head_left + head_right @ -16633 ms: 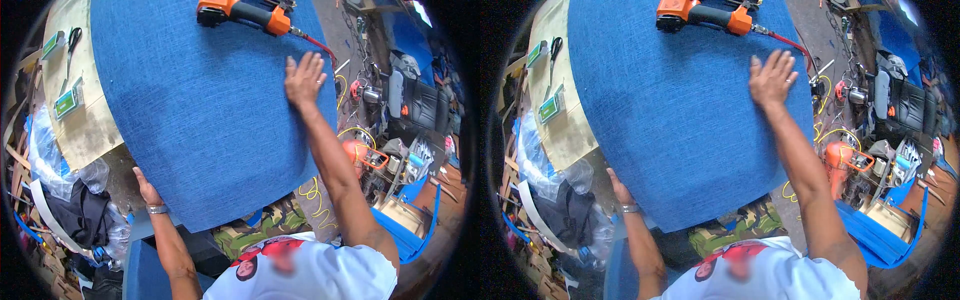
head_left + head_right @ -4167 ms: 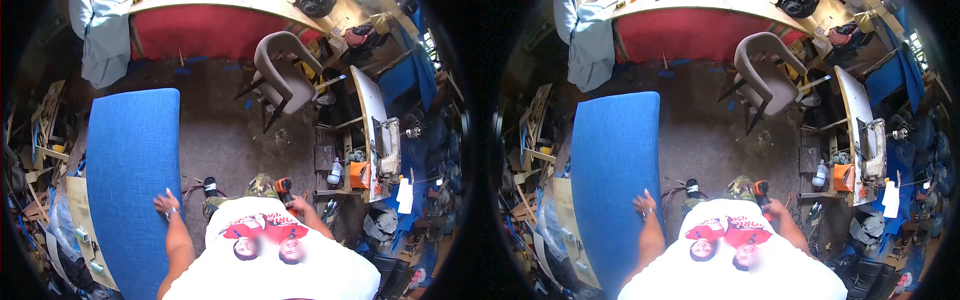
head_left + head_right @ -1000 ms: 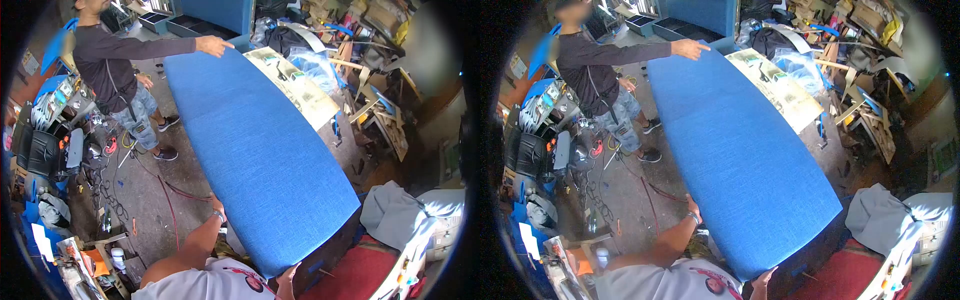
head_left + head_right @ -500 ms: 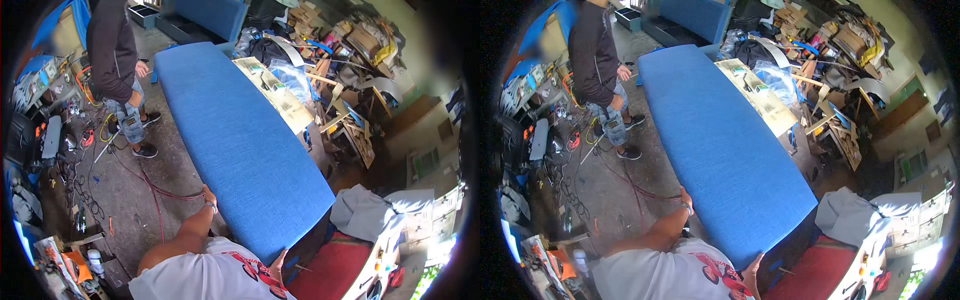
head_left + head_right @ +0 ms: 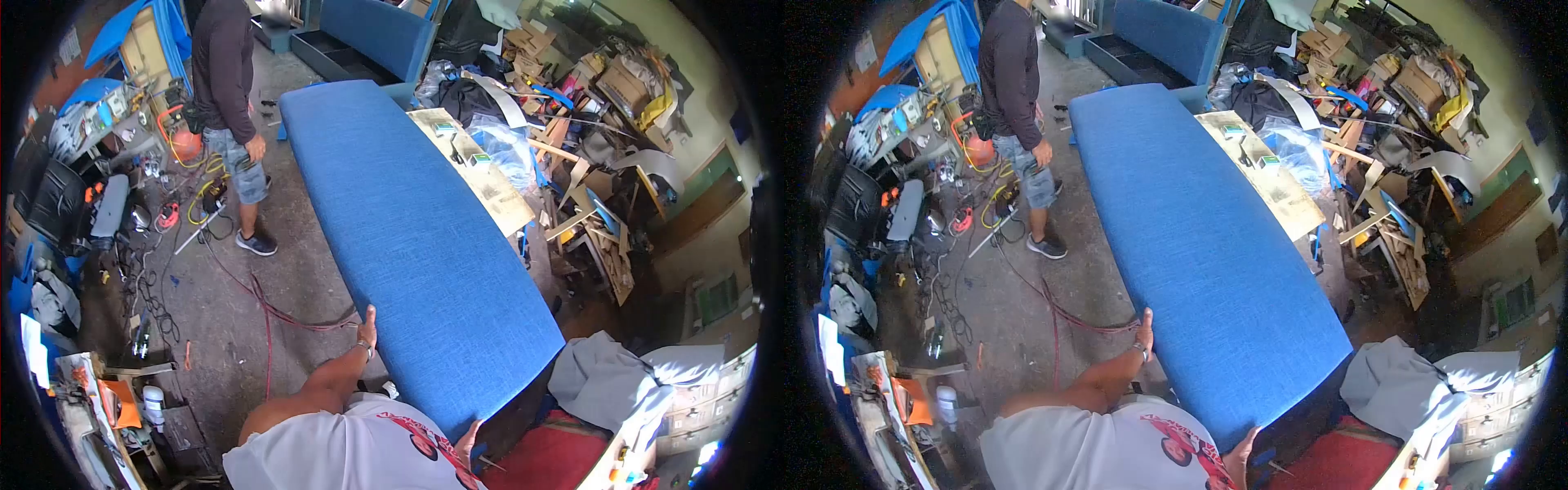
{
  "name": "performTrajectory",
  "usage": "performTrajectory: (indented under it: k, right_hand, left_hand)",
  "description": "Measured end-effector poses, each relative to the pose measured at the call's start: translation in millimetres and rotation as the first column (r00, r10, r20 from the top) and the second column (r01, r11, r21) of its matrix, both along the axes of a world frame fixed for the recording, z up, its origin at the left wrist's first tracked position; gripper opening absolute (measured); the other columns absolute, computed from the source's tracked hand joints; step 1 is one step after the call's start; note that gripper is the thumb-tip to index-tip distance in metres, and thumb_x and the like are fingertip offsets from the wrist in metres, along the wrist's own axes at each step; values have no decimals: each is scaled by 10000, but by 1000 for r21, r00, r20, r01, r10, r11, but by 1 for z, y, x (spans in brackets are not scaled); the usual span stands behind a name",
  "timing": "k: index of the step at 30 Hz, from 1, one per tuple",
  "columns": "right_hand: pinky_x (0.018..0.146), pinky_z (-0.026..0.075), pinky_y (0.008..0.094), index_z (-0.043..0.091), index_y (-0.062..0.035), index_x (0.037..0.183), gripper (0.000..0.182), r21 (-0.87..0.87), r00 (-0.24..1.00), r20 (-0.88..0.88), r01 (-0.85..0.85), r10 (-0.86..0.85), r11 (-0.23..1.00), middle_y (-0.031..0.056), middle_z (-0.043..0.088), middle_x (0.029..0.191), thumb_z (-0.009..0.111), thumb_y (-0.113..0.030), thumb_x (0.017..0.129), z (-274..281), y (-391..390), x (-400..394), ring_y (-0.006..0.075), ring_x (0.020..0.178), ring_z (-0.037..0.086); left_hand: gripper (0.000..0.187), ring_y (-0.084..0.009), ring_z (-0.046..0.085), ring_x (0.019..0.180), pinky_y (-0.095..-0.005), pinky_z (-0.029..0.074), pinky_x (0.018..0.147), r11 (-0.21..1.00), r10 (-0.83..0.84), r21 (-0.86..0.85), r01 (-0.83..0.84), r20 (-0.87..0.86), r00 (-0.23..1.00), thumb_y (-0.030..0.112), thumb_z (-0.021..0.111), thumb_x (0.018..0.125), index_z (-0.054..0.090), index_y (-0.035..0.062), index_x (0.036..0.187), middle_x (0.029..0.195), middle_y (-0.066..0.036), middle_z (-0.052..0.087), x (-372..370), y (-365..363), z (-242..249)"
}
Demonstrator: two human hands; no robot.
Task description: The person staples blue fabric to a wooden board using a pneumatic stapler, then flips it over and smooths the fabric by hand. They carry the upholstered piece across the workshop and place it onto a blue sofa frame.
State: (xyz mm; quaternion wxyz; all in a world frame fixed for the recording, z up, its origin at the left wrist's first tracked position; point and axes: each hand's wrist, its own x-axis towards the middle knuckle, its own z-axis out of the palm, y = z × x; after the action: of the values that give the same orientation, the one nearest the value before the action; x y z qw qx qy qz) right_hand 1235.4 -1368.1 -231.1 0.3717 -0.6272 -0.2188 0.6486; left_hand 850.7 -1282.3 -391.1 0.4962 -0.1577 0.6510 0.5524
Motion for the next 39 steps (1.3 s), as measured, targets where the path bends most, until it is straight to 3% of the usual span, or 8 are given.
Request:
performTrajectory:
  k: [7, 14, 17, 18, 24, 28, 32, 39]
  right_hand:
    - [1151, 269, 655, 248, -85, 1633, 1168, -101, 991, 103, -75, 86, 992, 144, 322, 1657, 454, -908, 831, -31, 55, 88, 395, 1473, 359]
    - [1182, 320, 538, 230, -50, 1631, 1127, -25, 990, -28, -142, 142, 989, 174, 316, 1650, 432, -869, 885, -64, 73, 124, 376, 1465, 379]
    - [1207, 283, 534, 205, -57, 1639, 1128, -36, 992, -12, -124, 123, 992, 176, 280, 1666, 412, -872, 888, -76, 83, 123, 375, 1498, 324]
    - [1213, 272, 532, 197, -60, 1642, 1128, -42, 993, -20, -116, 115, 992, 176, 269, 1671, 406, -874, 890, -67, 83, 119, 374, 1508, 305]
    - [1204, 268, 583, 220, -102, 1642, 1092, -38, 955, -295, 24, -35, 999, 152, 238, 1690, 340, -888, 893, -93, 77, 135, 387, 1521, 274]
    - [1198, 252, 627, 233, -171, 1643, 1062, -35, 938, -331, 93, -99, 995, 119, 235, 1697, 268, -910, 882, -111, 80, 129, 393, 1523, 267]
    - [1198, 252, 627, 232, -171, 1643, 1062, -37, 958, -272, 86, -93, 996, 120, 236, 1696, 271, -910, 881, -89, 85, 117, 394, 1523, 267]
    - [1198, 253, 627, 229, -171, 1644, 1064, -51, 976, -212, 47, -57, 998, 121, 236, 1696, 275, -911, 880, -69, 95, 99, 395, 1523, 267]
  left_hand:
    - [1283, -357, 542, 1356, -482, 391, 1160, 996, -78, -46, 78, 5, 997, 917, 547, 766, 368, -103, 1524, 1505, -233, 519, 25, 28, 69]
    - [1290, -340, 506, 1400, -461, 363, 1180, 989, -146, -22, 144, -103, 984, 940, 470, 785, 375, -122, 1512, 1519, -236, 505, 57, 38, 162]
    - [1265, -345, 500, 1403, -465, 352, 1188, 982, -120, -152, 112, -48, 992, 928, 469, 799, 370, -105, 1524, 1530, -231, 496, 49, 50, 67]
    - [1237, -352, 487, 1414, -468, 346, 1192, 993, -80, -94, 77, -31, 996, 911, 469, 816, 364, -91, 1534, 1544, -234, 478, 64, 49, 133]
    - [1263, -373, 570, 1320, -470, 434, 1107, 995, -18, -101, 2, -156, 988, 929, 486, 783, 455, -148, 1443, 1454, -269, 554, 71, 50, 63]
    - [1307, -401, 610, 1258, -479, 468, 1064, 987, 76, -131, -88, -100, 992, 968, 484, 736, 507, -167, 1384, 1374, -293, 607, 68, 63, -47]
    - [1337, -432, 589, 1275, -483, 449, 1087, 989, -71, -147, 29, -284, 956, 990, 434, 731, 474, -167, 1399, 1358, -343, 591, 74, 49, 26]
    - [1396, -457, 485, 1382, -493, 370, 1153, 933, -283, -278, 228, -175, 943, 1023, 269, 738, 425, -180, 1430, 1457, -373, 487, 53, 43, 9]
